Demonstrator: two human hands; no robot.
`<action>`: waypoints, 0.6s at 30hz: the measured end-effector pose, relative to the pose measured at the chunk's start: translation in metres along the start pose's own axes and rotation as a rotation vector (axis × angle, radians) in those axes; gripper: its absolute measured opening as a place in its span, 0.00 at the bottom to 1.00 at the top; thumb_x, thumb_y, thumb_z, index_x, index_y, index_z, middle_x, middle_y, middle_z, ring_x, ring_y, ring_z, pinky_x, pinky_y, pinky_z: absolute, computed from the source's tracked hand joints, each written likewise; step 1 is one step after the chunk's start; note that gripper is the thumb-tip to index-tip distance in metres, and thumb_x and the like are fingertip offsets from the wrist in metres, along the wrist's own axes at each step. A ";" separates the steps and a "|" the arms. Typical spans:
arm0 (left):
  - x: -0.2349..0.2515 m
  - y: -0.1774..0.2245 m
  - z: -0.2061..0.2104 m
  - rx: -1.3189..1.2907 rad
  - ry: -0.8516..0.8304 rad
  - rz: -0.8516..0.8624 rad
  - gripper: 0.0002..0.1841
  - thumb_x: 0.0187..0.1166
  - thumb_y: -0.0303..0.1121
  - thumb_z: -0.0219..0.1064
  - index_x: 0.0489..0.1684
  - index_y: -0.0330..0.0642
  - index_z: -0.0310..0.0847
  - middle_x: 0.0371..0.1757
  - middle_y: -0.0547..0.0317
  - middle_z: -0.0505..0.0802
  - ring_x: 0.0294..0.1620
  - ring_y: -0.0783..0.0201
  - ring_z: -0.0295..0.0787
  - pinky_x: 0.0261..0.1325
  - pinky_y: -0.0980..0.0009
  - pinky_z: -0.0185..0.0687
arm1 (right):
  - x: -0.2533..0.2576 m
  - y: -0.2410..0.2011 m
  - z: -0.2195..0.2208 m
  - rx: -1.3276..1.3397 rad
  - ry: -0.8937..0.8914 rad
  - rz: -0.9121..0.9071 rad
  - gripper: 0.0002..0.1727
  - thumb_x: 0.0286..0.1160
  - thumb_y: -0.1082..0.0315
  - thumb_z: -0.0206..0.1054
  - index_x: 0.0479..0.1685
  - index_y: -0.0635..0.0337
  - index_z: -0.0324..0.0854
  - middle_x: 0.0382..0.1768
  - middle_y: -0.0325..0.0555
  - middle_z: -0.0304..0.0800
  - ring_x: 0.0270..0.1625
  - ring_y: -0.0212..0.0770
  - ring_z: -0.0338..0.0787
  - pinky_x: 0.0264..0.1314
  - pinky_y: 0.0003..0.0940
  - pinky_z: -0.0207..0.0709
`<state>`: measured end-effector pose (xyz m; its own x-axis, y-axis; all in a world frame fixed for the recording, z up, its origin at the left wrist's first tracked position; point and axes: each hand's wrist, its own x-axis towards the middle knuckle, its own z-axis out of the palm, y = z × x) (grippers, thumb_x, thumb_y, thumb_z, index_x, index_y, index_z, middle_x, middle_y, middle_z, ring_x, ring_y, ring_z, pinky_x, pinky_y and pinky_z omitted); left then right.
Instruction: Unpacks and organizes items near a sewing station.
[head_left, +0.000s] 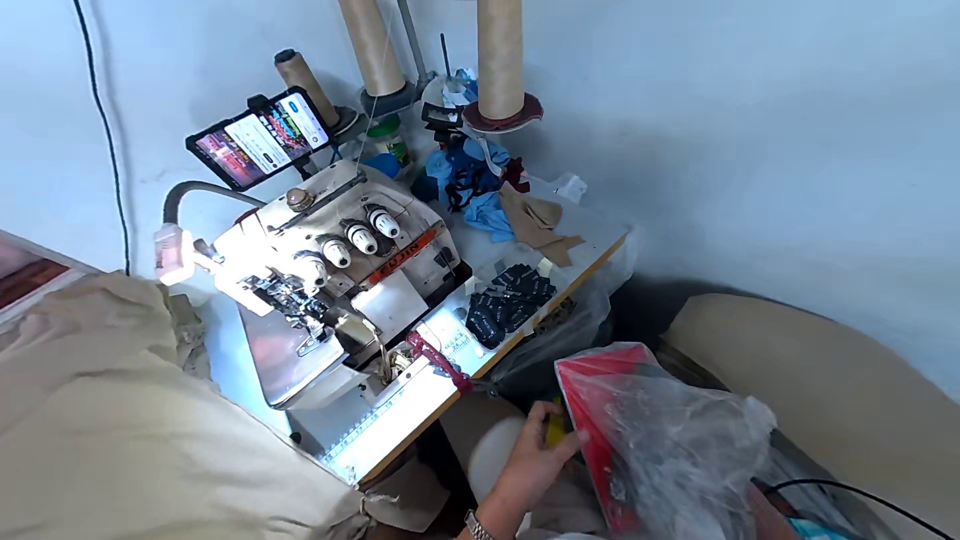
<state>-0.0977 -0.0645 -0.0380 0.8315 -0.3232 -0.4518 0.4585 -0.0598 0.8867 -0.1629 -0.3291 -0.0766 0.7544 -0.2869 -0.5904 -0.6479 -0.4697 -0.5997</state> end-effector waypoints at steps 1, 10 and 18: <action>0.001 -0.002 0.002 -0.016 0.063 0.052 0.21 0.81 0.35 0.69 0.64 0.37 0.69 0.43 0.56 0.86 0.26 0.71 0.80 0.28 0.75 0.78 | 0.004 -0.011 0.005 0.113 -0.010 0.034 0.19 0.86 0.80 0.52 0.71 0.83 0.70 0.63 0.67 0.83 0.63 0.43 0.84 0.71 0.34 0.73; -0.008 0.020 0.031 0.406 -0.130 0.047 0.46 0.68 0.43 0.81 0.84 0.34 0.58 0.68 0.34 0.82 0.57 0.51 0.88 0.60 0.55 0.86 | 0.052 -0.025 0.053 0.582 0.109 -0.287 0.20 0.89 0.73 0.48 0.69 0.77 0.73 0.53 0.57 0.87 0.51 0.35 0.89 0.58 0.36 0.83; 0.003 0.007 0.009 0.026 -0.037 0.142 0.14 0.82 0.35 0.66 0.55 0.35 0.72 0.45 0.58 0.83 0.35 0.72 0.81 0.39 0.75 0.81 | 0.073 -0.013 0.024 0.373 0.044 -0.308 0.19 0.89 0.69 0.50 0.65 0.74 0.77 0.47 0.55 0.88 0.48 0.36 0.88 0.57 0.39 0.82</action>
<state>-0.0951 -0.0746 -0.0318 0.8750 -0.3651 -0.3179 0.3283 -0.0351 0.9439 -0.1017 -0.3241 -0.1251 0.9157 -0.2202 -0.3363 -0.3810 -0.2090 -0.9006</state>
